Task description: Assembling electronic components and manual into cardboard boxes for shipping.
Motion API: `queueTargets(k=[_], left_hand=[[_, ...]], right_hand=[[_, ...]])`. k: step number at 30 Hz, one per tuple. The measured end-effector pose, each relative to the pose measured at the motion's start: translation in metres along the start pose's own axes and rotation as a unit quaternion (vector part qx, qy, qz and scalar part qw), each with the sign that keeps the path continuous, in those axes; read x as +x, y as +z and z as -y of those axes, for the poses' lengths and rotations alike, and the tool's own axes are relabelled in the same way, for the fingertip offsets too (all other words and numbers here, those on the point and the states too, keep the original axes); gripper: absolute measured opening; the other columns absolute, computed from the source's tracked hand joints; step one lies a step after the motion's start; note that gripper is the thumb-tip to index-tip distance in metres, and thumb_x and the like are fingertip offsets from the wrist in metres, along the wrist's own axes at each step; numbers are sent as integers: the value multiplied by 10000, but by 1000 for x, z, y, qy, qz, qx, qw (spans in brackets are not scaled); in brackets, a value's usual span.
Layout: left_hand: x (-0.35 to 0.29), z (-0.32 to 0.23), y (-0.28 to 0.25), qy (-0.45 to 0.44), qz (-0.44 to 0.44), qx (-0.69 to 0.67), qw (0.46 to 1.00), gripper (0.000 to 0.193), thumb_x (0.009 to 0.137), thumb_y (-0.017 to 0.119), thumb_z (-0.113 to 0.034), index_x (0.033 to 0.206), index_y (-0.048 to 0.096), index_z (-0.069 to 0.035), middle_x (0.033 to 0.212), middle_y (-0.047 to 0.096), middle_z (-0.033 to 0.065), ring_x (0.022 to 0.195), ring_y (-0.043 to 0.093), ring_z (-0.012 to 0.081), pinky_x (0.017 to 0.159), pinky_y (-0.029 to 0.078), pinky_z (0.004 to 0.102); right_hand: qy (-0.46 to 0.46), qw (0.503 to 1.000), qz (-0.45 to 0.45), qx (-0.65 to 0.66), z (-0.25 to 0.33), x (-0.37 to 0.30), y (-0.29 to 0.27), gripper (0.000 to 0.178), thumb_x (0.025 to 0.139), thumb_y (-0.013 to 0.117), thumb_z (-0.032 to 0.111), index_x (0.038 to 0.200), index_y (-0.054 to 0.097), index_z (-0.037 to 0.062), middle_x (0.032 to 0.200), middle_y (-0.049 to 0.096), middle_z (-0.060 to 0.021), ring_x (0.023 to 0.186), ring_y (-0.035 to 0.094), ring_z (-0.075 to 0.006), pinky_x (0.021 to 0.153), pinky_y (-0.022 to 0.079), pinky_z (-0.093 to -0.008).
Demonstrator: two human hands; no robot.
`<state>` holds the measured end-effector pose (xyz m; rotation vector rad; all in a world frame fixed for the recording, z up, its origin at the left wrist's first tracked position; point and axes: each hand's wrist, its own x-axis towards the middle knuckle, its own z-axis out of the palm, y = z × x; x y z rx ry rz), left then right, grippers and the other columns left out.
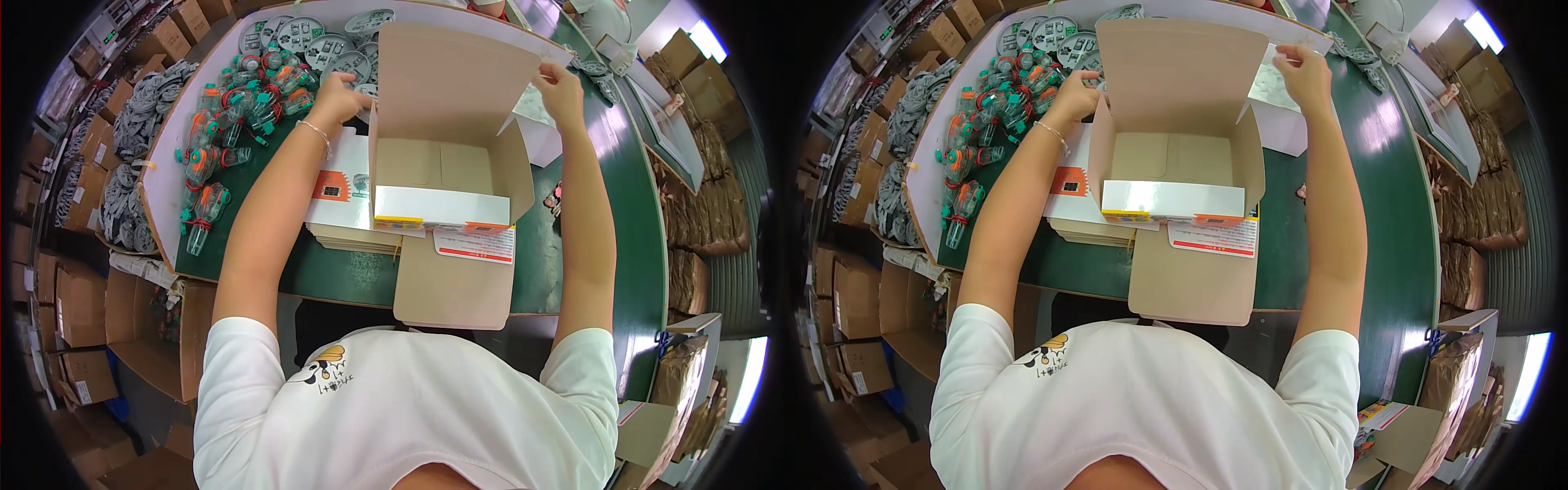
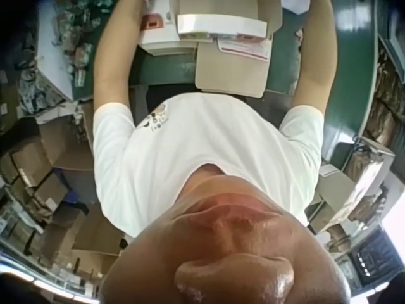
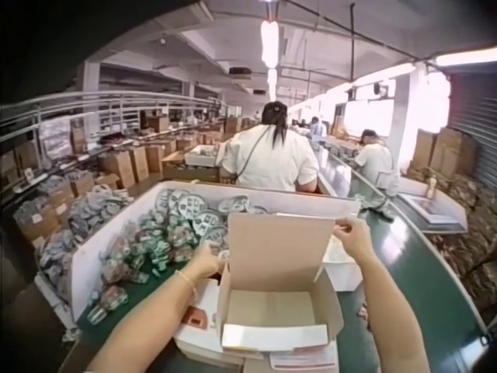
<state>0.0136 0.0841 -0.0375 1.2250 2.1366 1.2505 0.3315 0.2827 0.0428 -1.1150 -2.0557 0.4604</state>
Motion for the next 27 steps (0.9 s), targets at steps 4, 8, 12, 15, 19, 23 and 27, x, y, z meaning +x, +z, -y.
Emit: queueTargets(k=[4,8,12,15,19,23,27], left_hand=[[-1,4,-11,-179,39,-324,928,514,789,755,-37,1249,538,37,1065,675,156,1002,666,276,859,547,382],[-23,-4,-40,-179,78,-401,895,474,822,708,9,1267,549,44,1048,666,109,970,667,217,862,557,356],[-64,-7,-86,-69,-36,-414,907,487,839,685,21,1296,523,74,1057,662,104,953,672,197,867,568,349],[-110,-24,-110,39,-97,-485,868,511,856,673,15,1330,495,85,1071,661,109,969,670,194,864,574,337],[-185,-75,-102,161,-131,-525,826,524,868,665,22,1352,476,90,1076,662,112,1016,652,177,866,572,303],[-226,-94,-74,192,-98,-489,845,549,864,650,35,1375,460,96,1209,636,160,1124,621,208,963,516,350],[-239,-96,-53,263,-140,-421,857,579,823,695,81,1358,474,89,1053,668,109,977,632,141,871,523,274]], right_hand=[[-33,994,-63,88,16,-13,-9,305,803,773,150,1087,736,44,975,739,-94,887,693,-149,803,518,-273],[-74,955,-120,262,64,-46,-28,296,830,773,149,1095,730,25,987,736,-76,887,676,-111,803,511,-245],[-74,950,-151,263,102,-89,-57,285,855,764,135,1108,722,11,1006,731,-67,903,664,-94,813,508,-227],[-84,934,-137,318,125,-124,-63,258,857,743,51,1103,709,-21,1009,727,-81,932,669,-109,834,517,-227],[-155,916,2,371,174,-177,-59,229,840,726,-51,1067,697,-52,1027,722,-108,949,681,-144,851,556,-270],[-284,886,38,366,203,-194,-36,228,803,729,-100,1023,708,-47,1043,729,-123,947,683,-142,816,549,-257],[-347,893,20,286,214,-203,-24,242,779,744,-99,1010,730,-28,1025,735,-129,931,697,-166,796,561,-259]])
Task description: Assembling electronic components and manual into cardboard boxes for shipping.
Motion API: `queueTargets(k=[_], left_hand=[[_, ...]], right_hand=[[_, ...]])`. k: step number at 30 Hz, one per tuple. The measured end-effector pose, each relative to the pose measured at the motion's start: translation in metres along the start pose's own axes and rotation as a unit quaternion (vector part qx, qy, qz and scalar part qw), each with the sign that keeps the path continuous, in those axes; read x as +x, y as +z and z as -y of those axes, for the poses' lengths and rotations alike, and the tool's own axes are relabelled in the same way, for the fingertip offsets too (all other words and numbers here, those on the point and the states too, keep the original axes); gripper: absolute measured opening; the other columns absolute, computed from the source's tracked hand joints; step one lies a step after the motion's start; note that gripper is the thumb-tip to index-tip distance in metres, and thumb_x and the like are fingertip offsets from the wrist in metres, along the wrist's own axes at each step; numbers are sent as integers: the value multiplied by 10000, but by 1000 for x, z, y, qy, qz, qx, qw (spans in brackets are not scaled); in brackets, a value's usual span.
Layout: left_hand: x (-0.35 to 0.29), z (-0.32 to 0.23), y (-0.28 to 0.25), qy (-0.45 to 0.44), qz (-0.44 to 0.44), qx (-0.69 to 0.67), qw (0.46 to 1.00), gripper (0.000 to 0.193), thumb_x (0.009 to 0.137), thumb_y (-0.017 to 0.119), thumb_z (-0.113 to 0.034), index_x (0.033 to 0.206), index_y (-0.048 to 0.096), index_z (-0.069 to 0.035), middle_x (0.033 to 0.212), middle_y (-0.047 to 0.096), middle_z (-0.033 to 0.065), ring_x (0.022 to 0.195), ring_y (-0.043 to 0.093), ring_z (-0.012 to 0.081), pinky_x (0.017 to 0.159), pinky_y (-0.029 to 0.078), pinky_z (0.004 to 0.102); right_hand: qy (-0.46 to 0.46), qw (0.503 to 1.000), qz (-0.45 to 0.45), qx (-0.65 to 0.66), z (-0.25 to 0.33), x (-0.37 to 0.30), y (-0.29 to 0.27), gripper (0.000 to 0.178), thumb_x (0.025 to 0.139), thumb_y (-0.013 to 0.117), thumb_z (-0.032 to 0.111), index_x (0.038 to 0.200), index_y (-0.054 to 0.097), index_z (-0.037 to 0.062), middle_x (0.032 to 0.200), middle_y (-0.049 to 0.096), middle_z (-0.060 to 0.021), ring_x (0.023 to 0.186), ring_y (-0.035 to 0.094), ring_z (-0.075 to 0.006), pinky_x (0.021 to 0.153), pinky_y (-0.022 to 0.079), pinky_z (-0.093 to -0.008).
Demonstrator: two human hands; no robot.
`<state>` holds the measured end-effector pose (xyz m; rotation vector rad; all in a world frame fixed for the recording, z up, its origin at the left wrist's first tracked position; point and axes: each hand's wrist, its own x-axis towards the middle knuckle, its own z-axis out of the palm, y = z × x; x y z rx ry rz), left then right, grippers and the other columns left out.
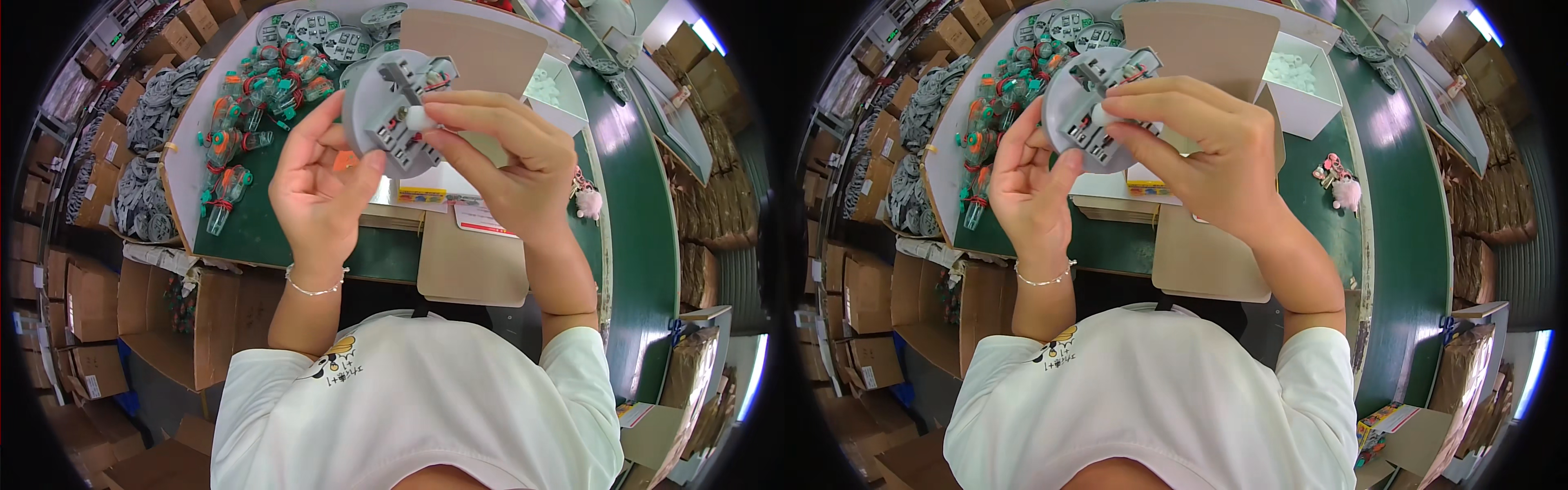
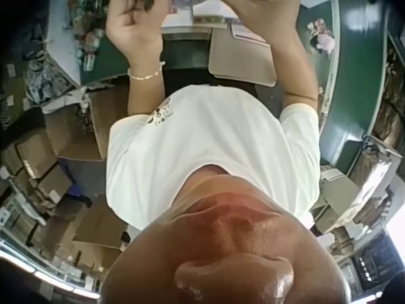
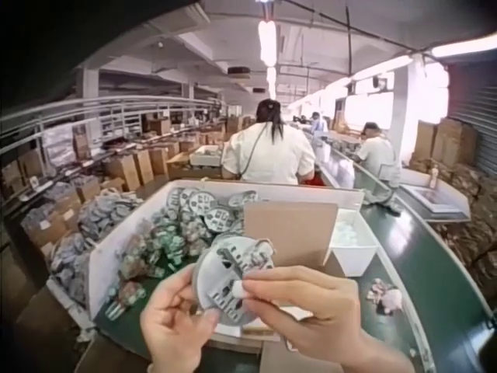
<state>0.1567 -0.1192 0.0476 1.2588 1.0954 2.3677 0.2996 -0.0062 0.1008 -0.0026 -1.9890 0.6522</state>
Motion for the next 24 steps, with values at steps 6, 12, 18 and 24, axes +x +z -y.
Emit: queueTargets(k=[6,12,18,24], left_hand=[[-12,-1,5,0,29,-12,1000,577,821,693,88,1356,475,88,1055,664,119,970,620,136,888,500,275],[-14,-7,10,-19,27,-26,999,563,827,681,91,1350,473,89,1065,657,135,985,620,143,869,530,278],[-21,-1,14,16,32,6,999,570,830,688,74,1355,465,79,1090,647,143,1002,640,170,831,584,279],[-33,3,23,143,145,189,961,604,830,715,24,1374,456,54,1103,648,141,991,661,191,848,591,330]], right_hand=[[-14,997,-1,-81,3,-14,6,241,767,754,-86,990,759,3,1028,739,-123,910,704,-177,752,576,-260],[-15,998,-24,-50,-4,-22,8,243,762,750,-92,985,764,4,1042,737,-117,906,699,-182,739,574,-267],[-47,991,-6,-122,-8,-28,5,501,722,831,59,1201,686,24,1180,675,-131,1019,658,-199,814,548,-300],[279,931,-110,209,6,-33,21,1064,592,920,346,1444,395,-15,1391,465,-178,1265,483,-283,1018,437,-409]])
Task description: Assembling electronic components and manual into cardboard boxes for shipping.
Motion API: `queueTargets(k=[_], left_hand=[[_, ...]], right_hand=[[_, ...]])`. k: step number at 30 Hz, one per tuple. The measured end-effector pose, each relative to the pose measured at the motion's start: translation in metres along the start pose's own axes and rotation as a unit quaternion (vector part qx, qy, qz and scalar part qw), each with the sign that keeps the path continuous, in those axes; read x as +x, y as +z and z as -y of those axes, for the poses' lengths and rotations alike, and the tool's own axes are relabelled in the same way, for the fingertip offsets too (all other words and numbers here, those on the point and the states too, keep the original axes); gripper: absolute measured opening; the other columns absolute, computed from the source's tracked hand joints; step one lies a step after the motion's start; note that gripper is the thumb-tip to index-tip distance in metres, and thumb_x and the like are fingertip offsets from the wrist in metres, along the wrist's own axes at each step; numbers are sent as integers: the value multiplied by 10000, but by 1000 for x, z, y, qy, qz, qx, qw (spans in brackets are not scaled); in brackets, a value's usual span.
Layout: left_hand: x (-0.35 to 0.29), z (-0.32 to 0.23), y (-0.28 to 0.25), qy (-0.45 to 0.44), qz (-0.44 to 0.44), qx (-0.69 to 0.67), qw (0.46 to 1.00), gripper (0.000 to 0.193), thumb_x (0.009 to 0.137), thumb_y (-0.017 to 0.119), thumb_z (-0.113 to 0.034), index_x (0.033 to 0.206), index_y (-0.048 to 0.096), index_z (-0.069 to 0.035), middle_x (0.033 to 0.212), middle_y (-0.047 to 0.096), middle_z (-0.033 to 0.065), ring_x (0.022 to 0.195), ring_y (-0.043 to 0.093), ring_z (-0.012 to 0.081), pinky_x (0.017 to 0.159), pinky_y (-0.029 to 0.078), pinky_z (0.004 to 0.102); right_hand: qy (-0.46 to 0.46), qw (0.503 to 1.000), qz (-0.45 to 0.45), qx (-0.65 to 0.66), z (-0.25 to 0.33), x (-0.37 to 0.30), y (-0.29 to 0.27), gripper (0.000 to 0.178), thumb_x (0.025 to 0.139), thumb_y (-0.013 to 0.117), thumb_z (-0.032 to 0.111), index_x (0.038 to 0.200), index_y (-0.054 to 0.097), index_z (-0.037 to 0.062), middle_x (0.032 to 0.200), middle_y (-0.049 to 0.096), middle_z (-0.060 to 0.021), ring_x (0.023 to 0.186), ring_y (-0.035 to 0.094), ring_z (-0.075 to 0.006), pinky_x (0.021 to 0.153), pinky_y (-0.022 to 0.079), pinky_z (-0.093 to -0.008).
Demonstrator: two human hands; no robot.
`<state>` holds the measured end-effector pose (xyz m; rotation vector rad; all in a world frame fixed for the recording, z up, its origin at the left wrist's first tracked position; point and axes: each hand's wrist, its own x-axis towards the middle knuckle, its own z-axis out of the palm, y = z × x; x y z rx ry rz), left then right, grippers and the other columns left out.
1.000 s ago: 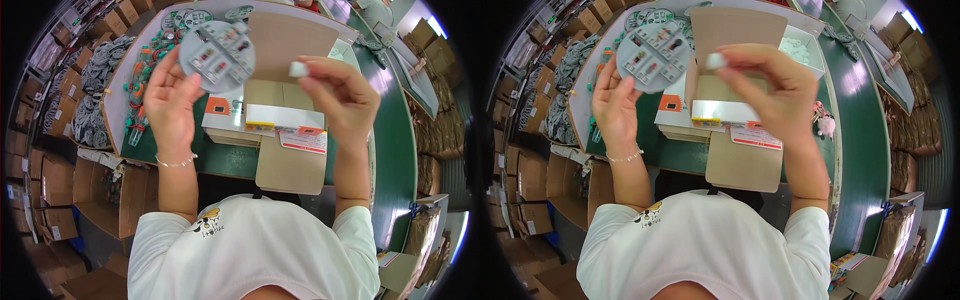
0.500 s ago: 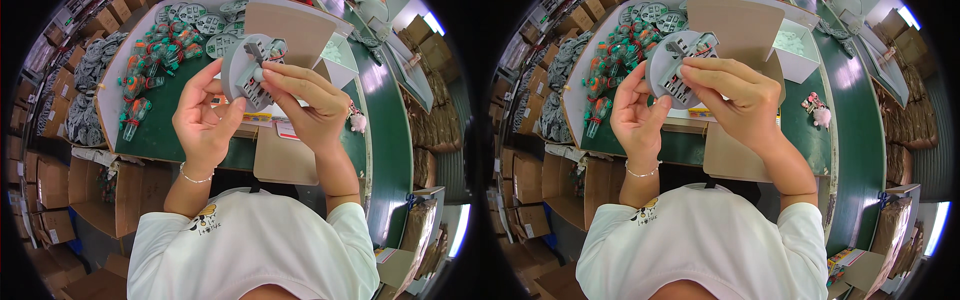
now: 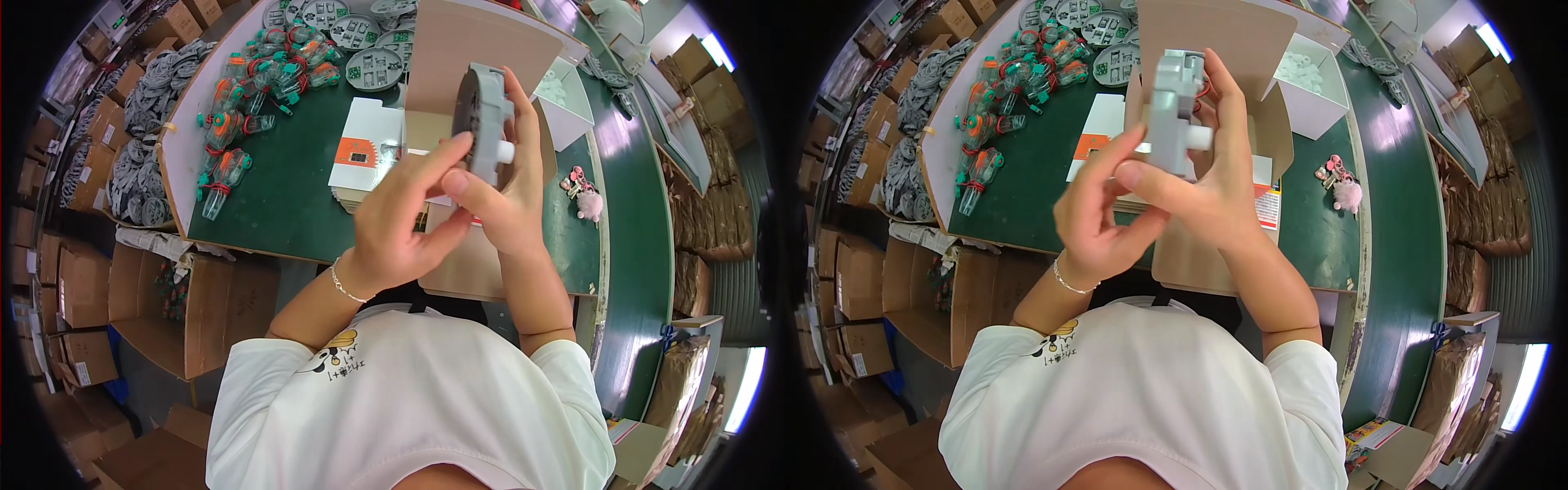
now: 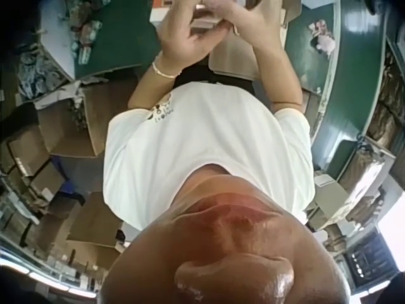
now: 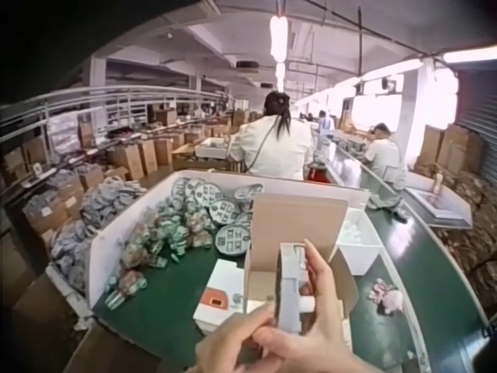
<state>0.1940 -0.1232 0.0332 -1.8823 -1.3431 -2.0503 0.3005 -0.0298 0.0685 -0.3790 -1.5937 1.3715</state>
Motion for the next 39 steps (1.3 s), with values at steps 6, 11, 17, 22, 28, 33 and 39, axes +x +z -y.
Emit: queueTargets(k=[6,11,17,22,28,33,39], left_hand=[[32,54,-38,-97,-72,13,993,548,844,727,-53,1325,472,10,1193,628,146,1046,629,199,874,560,330],[66,162,-81,-109,34,283,952,412,824,724,-126,1205,578,-71,1128,642,107,1021,614,272,877,515,402],[61,183,-118,-80,40,582,808,416,792,746,-177,1177,598,-120,1045,632,117,1027,580,309,910,464,488],[59,200,-160,-56,35,677,733,382,794,745,-158,1149,604,-141,1035,632,89,999,609,286,915,457,473],[66,209,-193,-14,72,584,809,358,825,733,-137,1153,589,-144,1022,667,67,894,653,298,804,500,456],[76,149,-180,-48,-90,504,858,236,858,713,-90,1063,599,-72,1062,687,113,928,670,281,777,543,410],[90,86,-112,32,-210,79,974,331,866,718,21,1103,490,-14,1149,678,210,913,677,133,672,581,212]], right_hand=[[26,983,34,-177,-28,27,-31,1058,605,893,374,1459,389,4,1380,456,-196,1282,445,-333,1016,429,-444],[12,883,174,-436,-59,34,-35,1032,651,853,458,1482,390,58,1325,484,-207,1270,450,-359,1030,394,-477],[95,781,270,-556,-81,34,-30,1017,747,744,634,1520,346,106,1381,445,-194,1337,383,-362,1086,299,-525],[55,788,259,-557,-94,28,-33,994,796,659,691,1532,316,119,1440,399,-184,1359,349,-368,1089,259,-563],[-26,882,146,-447,-64,36,-39,766,868,725,422,1477,394,95,1435,445,-171,1368,390,-317,1088,325,-500],[-159,930,-31,-331,-6,21,-59,601,868,752,212,1386,488,60,1356,512,-156,1250,503,-269,1023,416,-388],[-171,931,-142,-288,4,-4,-103,517,901,717,178,1357,510,48,1341,547,-136,1220,524,-219,1014,424,-363]])
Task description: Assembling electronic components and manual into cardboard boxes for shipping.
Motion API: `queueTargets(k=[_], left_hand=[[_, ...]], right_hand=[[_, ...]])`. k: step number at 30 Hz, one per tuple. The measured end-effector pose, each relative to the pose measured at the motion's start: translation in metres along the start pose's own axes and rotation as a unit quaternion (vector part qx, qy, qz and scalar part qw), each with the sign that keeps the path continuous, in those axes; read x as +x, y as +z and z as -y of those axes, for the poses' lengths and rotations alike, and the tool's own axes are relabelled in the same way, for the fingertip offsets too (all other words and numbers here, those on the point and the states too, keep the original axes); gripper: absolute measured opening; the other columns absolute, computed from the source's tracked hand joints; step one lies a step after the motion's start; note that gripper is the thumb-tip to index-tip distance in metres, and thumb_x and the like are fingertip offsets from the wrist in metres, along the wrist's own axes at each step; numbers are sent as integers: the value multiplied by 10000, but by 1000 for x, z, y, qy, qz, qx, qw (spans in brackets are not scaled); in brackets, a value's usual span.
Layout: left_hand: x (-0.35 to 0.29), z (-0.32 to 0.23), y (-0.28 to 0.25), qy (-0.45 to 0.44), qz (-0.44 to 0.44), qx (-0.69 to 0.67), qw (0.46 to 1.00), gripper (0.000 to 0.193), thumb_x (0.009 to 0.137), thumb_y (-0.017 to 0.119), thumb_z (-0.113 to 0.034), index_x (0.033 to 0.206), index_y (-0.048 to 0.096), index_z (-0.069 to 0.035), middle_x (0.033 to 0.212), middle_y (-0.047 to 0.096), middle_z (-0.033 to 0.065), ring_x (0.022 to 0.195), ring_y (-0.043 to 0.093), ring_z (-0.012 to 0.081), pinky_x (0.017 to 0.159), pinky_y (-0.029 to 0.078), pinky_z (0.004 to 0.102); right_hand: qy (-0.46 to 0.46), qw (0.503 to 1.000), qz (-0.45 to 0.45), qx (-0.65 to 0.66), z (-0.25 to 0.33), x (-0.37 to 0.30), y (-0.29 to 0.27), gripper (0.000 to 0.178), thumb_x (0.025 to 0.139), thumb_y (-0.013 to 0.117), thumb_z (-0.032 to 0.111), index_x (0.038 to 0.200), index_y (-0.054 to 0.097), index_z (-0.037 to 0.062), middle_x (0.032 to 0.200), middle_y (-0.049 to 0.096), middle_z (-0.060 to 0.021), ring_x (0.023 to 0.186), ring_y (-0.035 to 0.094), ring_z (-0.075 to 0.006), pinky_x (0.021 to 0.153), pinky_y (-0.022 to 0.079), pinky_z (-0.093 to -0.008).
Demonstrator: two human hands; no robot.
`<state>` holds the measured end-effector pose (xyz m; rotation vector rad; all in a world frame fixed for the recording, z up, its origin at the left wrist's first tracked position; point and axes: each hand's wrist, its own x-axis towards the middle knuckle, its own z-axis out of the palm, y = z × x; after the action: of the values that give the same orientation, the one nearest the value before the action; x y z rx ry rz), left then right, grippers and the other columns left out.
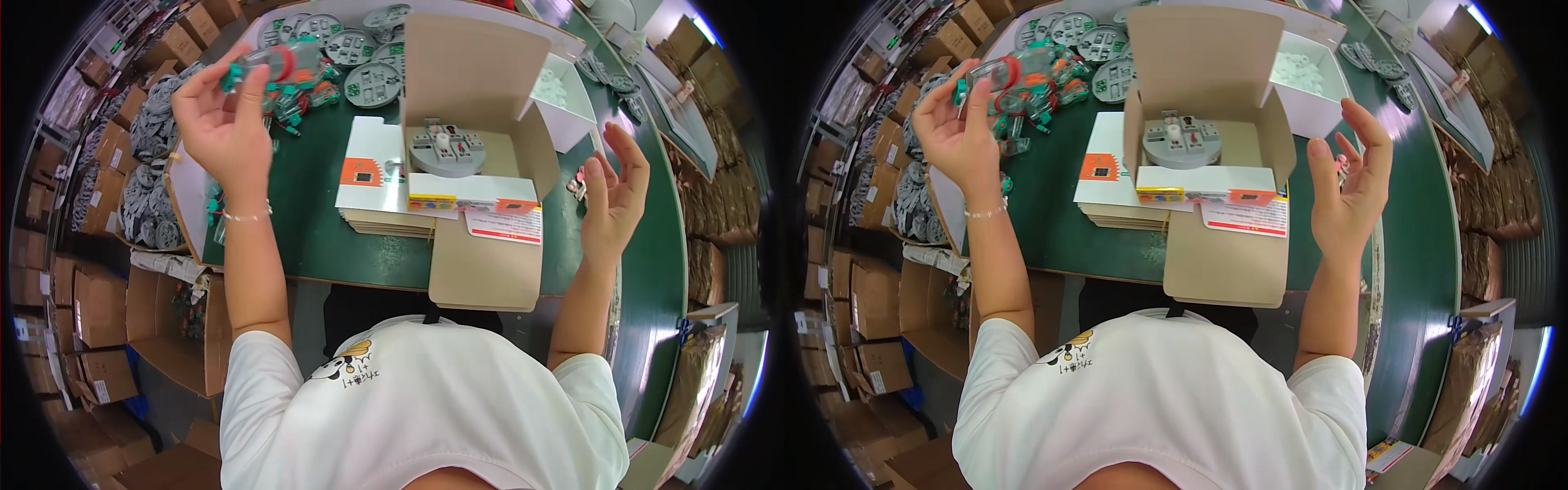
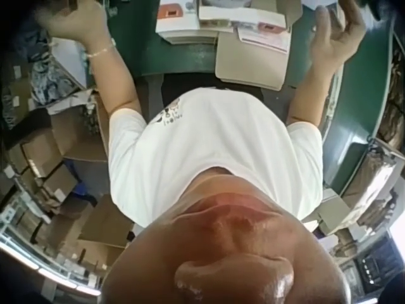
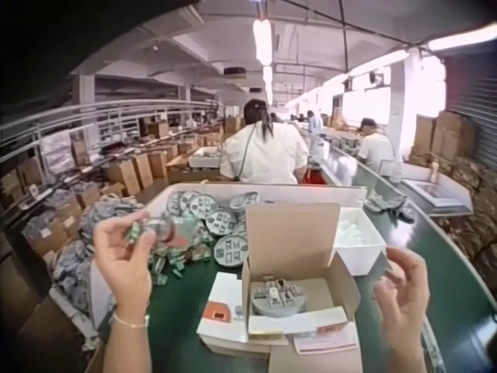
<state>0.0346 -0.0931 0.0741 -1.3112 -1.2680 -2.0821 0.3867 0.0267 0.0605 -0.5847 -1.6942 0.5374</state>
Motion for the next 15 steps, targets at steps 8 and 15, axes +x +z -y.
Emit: queueTargets(k=[8,15], left_hand=[[-82,-56,117,272,360,-61,890,243,846,703,15,1052,574,1,1147,692,182,1107,667,313,889,565,351],[-125,-54,129,148,555,79,815,545,856,728,-347,1214,571,32,1284,604,213,1239,560,353,1037,457,438]], right_hand=[[278,948,136,67,-25,-32,-3,474,1063,434,353,1402,461,23,1305,563,-126,1208,519,-188,1005,419,-330],[296,923,219,114,-45,-50,-6,563,1077,319,454,1434,426,32,1280,564,-107,1152,534,-172,980,432,-319]])
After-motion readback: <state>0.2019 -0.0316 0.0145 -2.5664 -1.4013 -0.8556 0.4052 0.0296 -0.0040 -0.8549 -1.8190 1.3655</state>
